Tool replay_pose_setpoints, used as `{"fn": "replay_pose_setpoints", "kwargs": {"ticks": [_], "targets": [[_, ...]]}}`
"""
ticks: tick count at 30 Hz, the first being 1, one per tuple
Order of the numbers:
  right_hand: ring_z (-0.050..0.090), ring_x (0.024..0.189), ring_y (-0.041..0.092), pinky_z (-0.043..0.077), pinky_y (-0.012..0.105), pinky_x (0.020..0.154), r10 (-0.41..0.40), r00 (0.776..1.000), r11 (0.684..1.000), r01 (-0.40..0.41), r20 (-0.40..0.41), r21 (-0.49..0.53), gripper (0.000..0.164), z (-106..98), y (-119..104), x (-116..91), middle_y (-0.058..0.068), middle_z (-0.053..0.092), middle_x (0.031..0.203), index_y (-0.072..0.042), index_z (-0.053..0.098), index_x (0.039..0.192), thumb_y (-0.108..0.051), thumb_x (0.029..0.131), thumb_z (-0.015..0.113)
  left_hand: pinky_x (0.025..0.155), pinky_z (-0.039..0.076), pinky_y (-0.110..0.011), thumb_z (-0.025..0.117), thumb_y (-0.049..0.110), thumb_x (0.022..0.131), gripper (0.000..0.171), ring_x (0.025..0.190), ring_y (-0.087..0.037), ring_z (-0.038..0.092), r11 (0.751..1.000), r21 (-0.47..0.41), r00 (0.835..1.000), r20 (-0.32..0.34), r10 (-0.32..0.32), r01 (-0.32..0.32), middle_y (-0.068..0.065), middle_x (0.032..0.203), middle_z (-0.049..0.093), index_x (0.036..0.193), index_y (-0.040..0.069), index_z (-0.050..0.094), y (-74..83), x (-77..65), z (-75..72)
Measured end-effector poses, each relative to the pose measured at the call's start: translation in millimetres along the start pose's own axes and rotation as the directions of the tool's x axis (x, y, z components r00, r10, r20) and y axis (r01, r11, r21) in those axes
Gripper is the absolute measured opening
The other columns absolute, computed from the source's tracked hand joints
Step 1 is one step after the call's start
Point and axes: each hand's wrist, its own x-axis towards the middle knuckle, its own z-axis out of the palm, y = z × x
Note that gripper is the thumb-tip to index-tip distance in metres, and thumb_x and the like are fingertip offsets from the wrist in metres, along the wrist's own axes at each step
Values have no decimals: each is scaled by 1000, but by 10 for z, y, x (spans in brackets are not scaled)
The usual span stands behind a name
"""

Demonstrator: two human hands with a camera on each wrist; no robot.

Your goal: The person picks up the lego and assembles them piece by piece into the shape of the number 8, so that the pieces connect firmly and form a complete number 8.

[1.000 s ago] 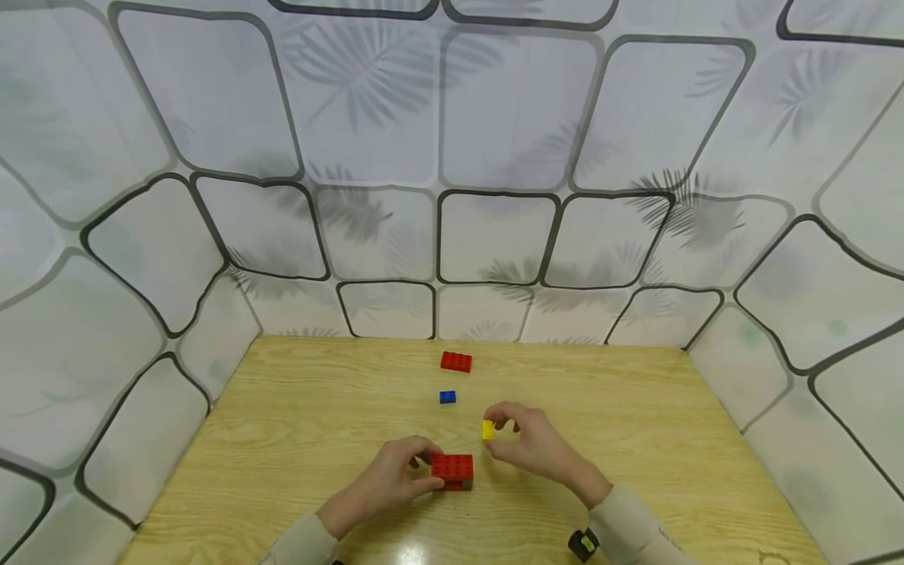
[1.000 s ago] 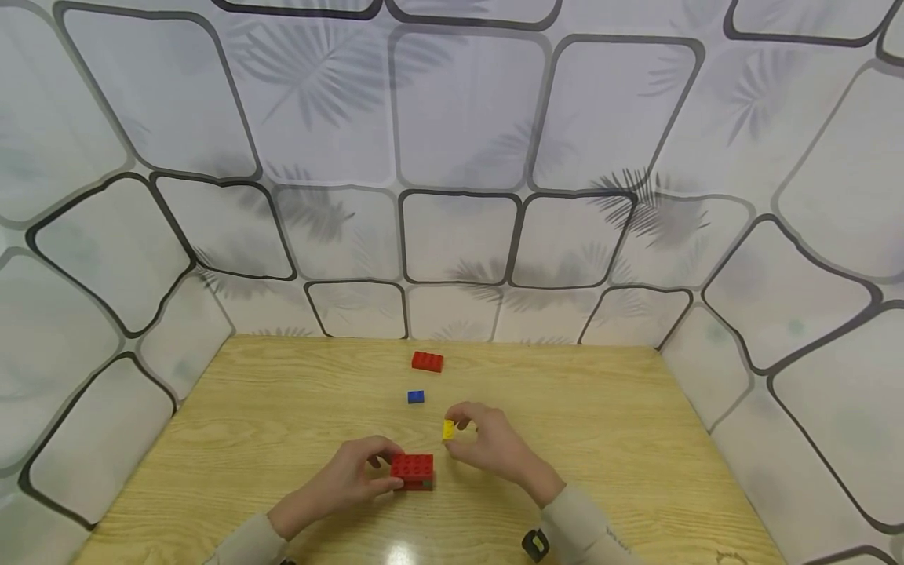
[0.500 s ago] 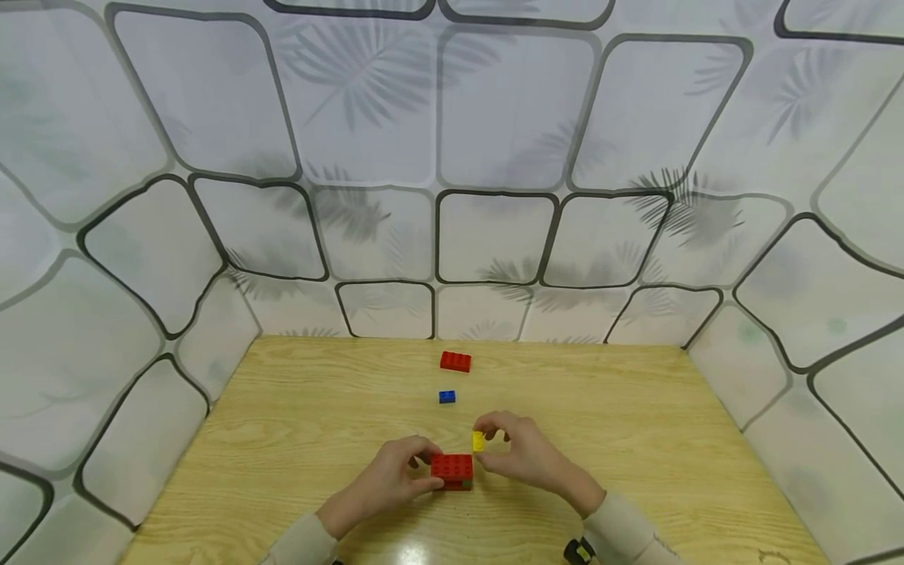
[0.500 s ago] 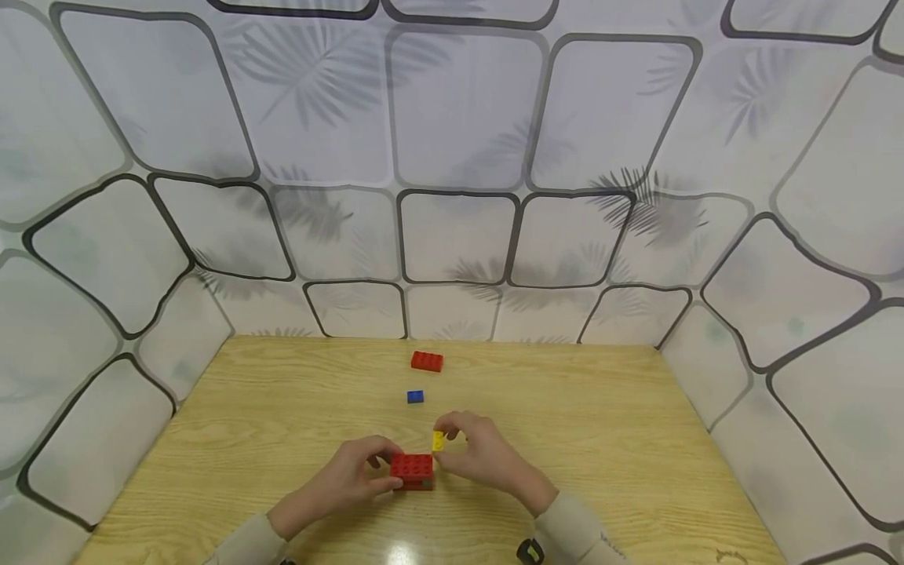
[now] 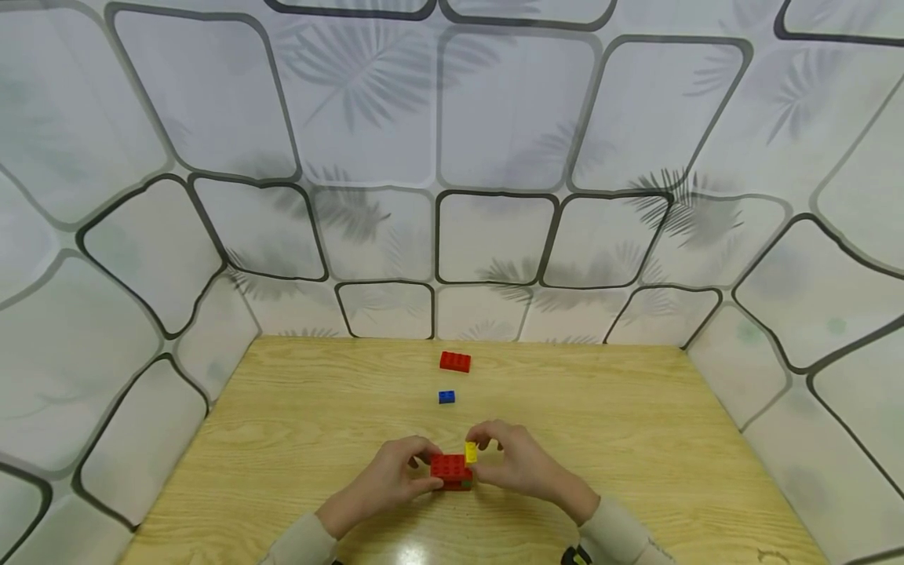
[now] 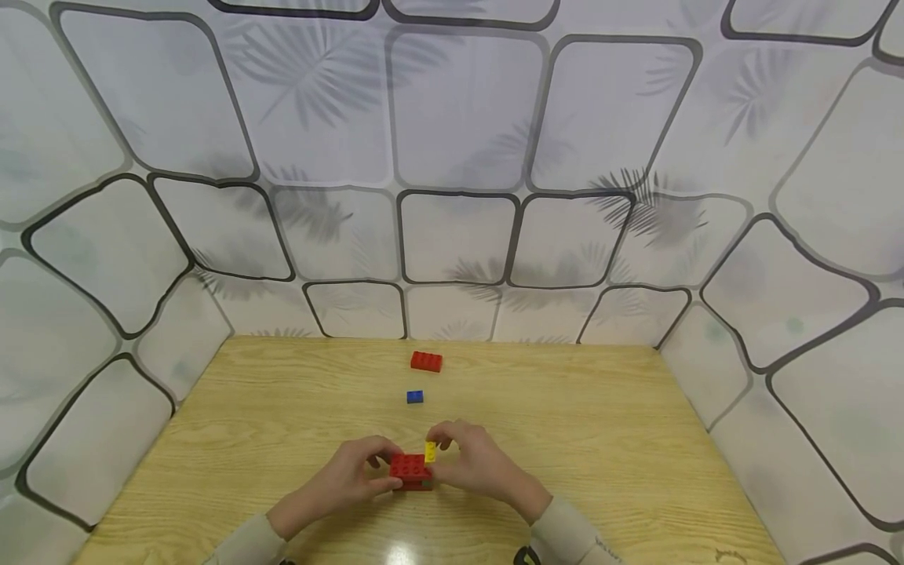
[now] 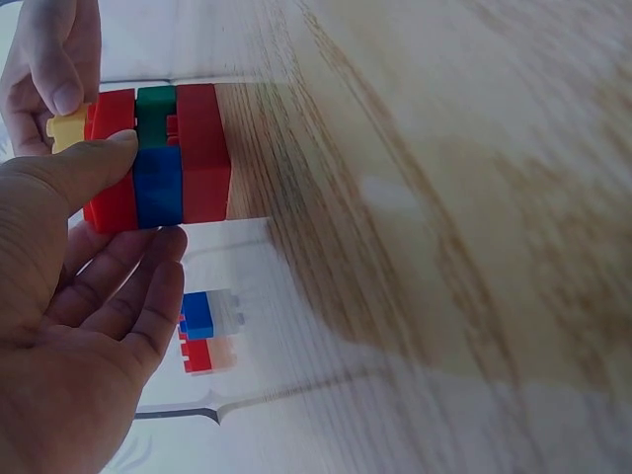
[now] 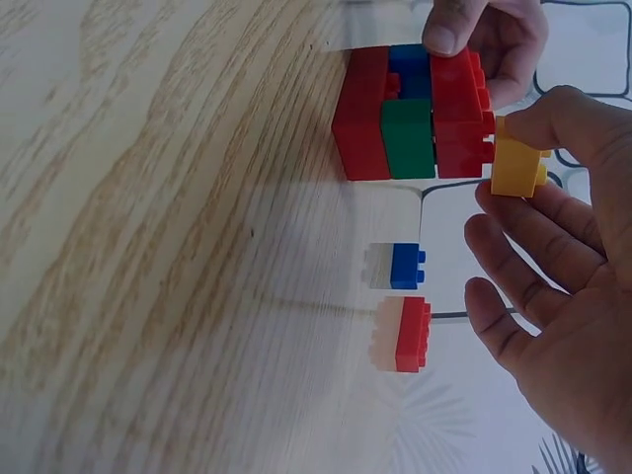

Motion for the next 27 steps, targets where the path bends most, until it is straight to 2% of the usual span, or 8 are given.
{"fn": "replay_pose_setpoints", "kwargs": {"ticks": [7,16,27], "targets": [[65,101,12,55,36,86,10,1000,1000,-10,20,12,37,18,-10,0,-3,74,116,-9,69,123,-29,94,80,83,58,-25,83,25,93,27,99,-12,71,1000,4,1000,1,-7,7,1,111,75,116,14,72,5,-1,-4],[67,103,26,56,40,86,0,999,1000,-1,36,29,37,37,-19,-19,-2,73,116,-9,69,125,-30,96,78,83,58,-24,83,25,93,28,99,-12,71,1000,6,1000,2,-6,6,1,111,75,116,14,72,4,-4,0],[67,103,24,55,37,86,16,999,998,-18,40,60,37,43,-23,-27,-2,73,118,-10,69,125,-30,96,79,83,58,-25,83,27,93,27,100,-10,71,1000,1,1000,-7,6,-6,2,111,75,115,15,72,-7,-7,7]]}}
